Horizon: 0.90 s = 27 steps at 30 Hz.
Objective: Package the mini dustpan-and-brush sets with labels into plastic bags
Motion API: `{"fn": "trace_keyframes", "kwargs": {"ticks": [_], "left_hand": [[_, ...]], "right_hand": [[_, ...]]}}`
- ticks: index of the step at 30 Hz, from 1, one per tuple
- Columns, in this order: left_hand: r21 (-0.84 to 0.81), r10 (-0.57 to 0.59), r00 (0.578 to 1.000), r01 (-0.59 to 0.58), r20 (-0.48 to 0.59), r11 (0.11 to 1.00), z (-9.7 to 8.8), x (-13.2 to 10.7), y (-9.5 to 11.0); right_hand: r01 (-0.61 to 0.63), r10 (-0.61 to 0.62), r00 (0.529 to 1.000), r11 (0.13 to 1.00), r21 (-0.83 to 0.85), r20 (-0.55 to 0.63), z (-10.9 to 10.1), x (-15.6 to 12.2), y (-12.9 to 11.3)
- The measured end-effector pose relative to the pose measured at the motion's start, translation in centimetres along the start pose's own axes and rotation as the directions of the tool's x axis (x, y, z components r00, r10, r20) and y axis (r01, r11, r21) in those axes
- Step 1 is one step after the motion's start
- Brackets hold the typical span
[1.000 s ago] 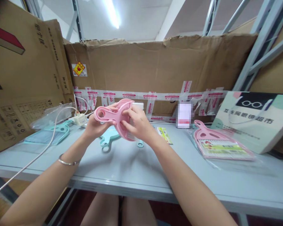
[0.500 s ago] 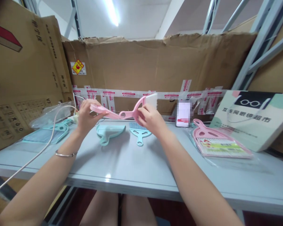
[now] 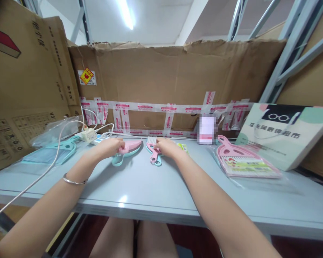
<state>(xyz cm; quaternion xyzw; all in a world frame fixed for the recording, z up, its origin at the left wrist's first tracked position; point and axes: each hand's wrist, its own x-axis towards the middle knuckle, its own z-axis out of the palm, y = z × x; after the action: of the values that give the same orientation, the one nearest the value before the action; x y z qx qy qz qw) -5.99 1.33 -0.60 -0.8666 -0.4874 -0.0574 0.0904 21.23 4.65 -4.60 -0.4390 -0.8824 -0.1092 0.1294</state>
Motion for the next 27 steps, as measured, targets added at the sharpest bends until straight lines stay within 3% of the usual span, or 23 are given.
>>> {"fn": "trace_keyframes", "kwargs": {"ticks": [2,4,7,9,11,15,18,20,22,25,27], "left_hand": [[-0.020,-0.040,0.995,0.042,0.094,0.999,-0.1,-0.3,0.2],[-0.068,-0.050,0.994,0.056,0.093,0.996,-0.3,-0.6,0.6],[-0.210,0.028,0.998,-0.015,0.060,0.977,-0.4,-0.9,1.5],[-0.279,0.099,0.986,-0.059,0.131,0.959,-0.2,-1.1,1.6],[-0.281,0.094,0.975,-0.035,0.199,0.959,0.2,-1.0,1.0],[-0.241,-0.033,0.979,0.082,0.201,0.967,0.5,-0.7,-1.2],[-0.230,-0.068,0.963,0.131,0.262,0.964,0.4,-0.3,-1.9],[-0.188,-0.075,0.952,0.135,0.297,0.973,0.5,-0.1,-1.9],[-0.149,-0.059,0.955,0.106,0.291,0.983,0.9,0.1,-1.8],[-0.149,-0.028,0.970,0.065,0.240,0.987,1.4,0.2,-1.8],[-0.175,-0.037,0.974,0.077,0.222,0.981,1.3,0.1,-1.7]], "right_hand": [[0.004,-0.006,0.999,0.999,0.039,0.035,0.1,0.0,0.3],[-0.037,0.035,0.999,0.995,0.088,0.019,0.0,-0.2,0.9],[-0.138,0.156,0.983,0.975,0.172,-0.096,-0.6,-0.8,1.9],[-0.173,0.212,0.963,0.959,0.222,-0.164,-1.2,-1.4,2.4],[-0.202,0.263,0.939,0.943,0.264,-0.219,-2.0,-2.0,2.6],[-0.224,0.363,0.871,0.893,0.390,-0.330,-3.7,-2.7,2.1],[-0.204,0.411,0.825,0.856,0.474,-0.388,-5.1,-3.1,1.4],[-0.241,0.482,0.779,0.821,0.518,-0.401,-6.1,-4.2,1.4],[-0.341,0.594,0.702,0.765,0.547,-0.393,-7.1,-6.2,2.1],[-0.539,0.749,0.568,0.651,0.534,-0.341,-8.0,-10.6,4.7],[-0.669,0.806,0.530,0.588,0.455,-0.262,-8.0,-13.8,7.1]]}}
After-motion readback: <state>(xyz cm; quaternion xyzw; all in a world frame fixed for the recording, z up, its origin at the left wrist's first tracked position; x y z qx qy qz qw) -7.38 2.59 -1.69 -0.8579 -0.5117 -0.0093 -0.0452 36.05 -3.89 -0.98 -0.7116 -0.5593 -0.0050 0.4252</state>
